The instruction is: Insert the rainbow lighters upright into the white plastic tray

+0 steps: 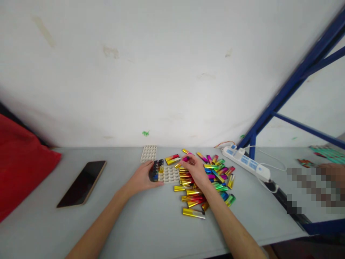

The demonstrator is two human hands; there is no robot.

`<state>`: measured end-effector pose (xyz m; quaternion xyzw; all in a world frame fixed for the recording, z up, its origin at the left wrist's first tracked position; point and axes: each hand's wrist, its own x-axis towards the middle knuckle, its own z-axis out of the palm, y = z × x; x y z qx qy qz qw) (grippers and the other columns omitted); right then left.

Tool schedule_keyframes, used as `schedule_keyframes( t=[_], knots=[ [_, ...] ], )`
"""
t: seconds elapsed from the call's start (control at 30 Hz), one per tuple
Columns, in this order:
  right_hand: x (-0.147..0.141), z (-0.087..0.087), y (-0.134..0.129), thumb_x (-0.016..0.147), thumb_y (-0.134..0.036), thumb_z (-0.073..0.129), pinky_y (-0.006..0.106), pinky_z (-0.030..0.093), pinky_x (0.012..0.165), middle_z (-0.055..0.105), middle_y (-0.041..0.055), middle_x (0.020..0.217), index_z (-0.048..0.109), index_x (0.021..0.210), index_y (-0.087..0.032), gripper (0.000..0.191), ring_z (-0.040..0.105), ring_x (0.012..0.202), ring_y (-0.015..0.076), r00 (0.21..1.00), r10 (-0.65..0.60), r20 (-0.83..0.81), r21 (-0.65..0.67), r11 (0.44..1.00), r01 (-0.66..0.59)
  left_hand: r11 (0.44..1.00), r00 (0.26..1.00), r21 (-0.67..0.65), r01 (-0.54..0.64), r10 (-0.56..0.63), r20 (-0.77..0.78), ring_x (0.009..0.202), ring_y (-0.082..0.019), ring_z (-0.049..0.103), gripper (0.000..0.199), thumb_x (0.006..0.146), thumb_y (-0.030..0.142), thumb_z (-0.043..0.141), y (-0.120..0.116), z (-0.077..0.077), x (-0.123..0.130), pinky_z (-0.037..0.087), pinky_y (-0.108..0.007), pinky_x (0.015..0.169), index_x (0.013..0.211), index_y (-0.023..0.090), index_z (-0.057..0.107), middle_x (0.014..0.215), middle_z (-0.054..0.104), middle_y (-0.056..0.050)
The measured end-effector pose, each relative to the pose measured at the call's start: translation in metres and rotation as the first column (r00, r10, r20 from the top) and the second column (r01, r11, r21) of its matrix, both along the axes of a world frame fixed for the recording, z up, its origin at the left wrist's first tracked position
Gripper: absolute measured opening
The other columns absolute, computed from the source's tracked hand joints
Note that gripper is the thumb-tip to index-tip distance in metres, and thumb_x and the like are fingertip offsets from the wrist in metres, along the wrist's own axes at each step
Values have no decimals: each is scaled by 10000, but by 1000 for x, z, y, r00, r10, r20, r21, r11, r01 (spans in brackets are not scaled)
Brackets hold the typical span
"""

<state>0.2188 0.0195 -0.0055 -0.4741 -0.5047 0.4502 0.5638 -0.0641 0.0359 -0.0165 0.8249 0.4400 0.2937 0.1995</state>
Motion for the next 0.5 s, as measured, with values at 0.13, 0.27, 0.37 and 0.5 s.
schedule_keyframes(
  t=[0.13, 0.27, 0.37, 0.5],
  knots=[
    [-9, 4, -5, 729, -518, 935, 346, 582, 785, 768, 43, 911, 781, 975, -225, 412, 701, 851, 214, 967, 64, -246, -78, 993, -85, 999, 999, 32, -31, 31, 15, 1147, -427, 754, 703, 648, 643, 952, 5, -9, 0, 619, -546, 1026, 1161, 216, 732, 1225, 787, -173],
    [-10, 10, -8, 773, -608, 902, 349, 604, 782, 770, 62, 925, 764, 921, -223, 435, 716, 875, 218, 950, 44, -310, -89, 993, -75, 997, 995, 51, -61, 56, 78, 1234, -459, 746, 802, 641, 615, 968, 6, -14, 1, 600, -600, 1107, 1302, 233, 721, 1340, 778, -186],
    [-13, 14, -9, 756, -694, 899, 308, 579, 681, 725, 26, 851, 735, 915, -227, 520, 668, 761, 182, 932, 39, -361, -102, 992, -81, 996, 993, 22, -83, 81, 85, 1287, -465, 729, 868, 637, 623, 964, 5, -16, 3, 574, -605, 1157, 1363, 220, 710, 1398, 762, -200],
    [-20, 15, -12, 778, -752, 864, 242, 417, 509, 572, -68, 678, 635, 964, -260, 573, 478, 549, 120, 919, 115, -377, -101, 981, -164, 987, 984, -15, -159, 160, 76, 1364, -437, 696, 928, 671, 643, 934, 5, -22, 4, 531, -577, 1217, 1445, 202, 674, 1483, 727, -187]
  ],
)
